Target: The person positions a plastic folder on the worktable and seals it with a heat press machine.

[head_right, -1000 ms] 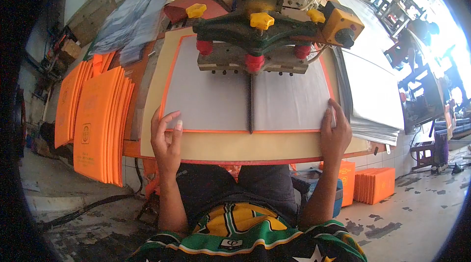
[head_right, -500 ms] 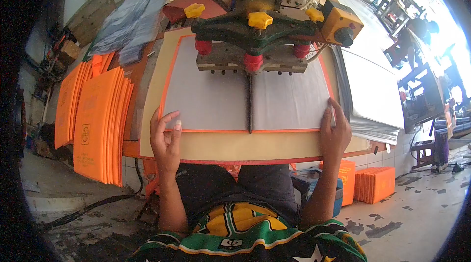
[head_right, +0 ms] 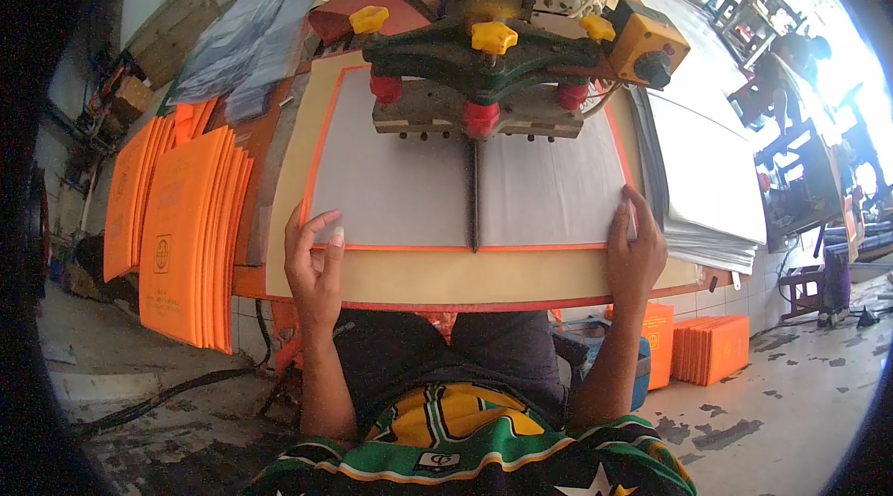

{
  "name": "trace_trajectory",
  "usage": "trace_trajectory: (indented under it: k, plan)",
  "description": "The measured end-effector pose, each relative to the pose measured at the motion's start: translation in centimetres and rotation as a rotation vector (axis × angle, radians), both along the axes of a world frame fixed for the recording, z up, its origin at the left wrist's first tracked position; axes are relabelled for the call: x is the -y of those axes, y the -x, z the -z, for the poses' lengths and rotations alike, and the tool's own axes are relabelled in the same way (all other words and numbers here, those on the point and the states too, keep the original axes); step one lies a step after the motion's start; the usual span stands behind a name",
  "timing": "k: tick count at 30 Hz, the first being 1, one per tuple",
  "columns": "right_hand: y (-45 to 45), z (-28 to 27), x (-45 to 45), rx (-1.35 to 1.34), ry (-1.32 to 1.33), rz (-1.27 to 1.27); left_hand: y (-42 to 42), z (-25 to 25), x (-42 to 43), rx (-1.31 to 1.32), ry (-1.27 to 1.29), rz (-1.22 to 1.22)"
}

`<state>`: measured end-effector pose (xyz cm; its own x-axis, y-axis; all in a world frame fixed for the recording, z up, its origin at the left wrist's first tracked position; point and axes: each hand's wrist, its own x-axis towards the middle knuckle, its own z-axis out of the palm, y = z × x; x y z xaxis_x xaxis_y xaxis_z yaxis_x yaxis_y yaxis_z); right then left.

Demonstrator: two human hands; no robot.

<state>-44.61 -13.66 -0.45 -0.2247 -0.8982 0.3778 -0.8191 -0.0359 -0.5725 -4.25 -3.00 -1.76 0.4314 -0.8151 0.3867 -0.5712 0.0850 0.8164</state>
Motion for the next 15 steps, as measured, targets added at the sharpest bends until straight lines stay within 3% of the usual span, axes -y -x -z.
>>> trace_trajectory:
  k: [15]
  plan:
    - [0.05,0.11,0.03,0.004,-0.009,0.012,0.12,-0.09,0.00,-0.021,0.004,0.006]
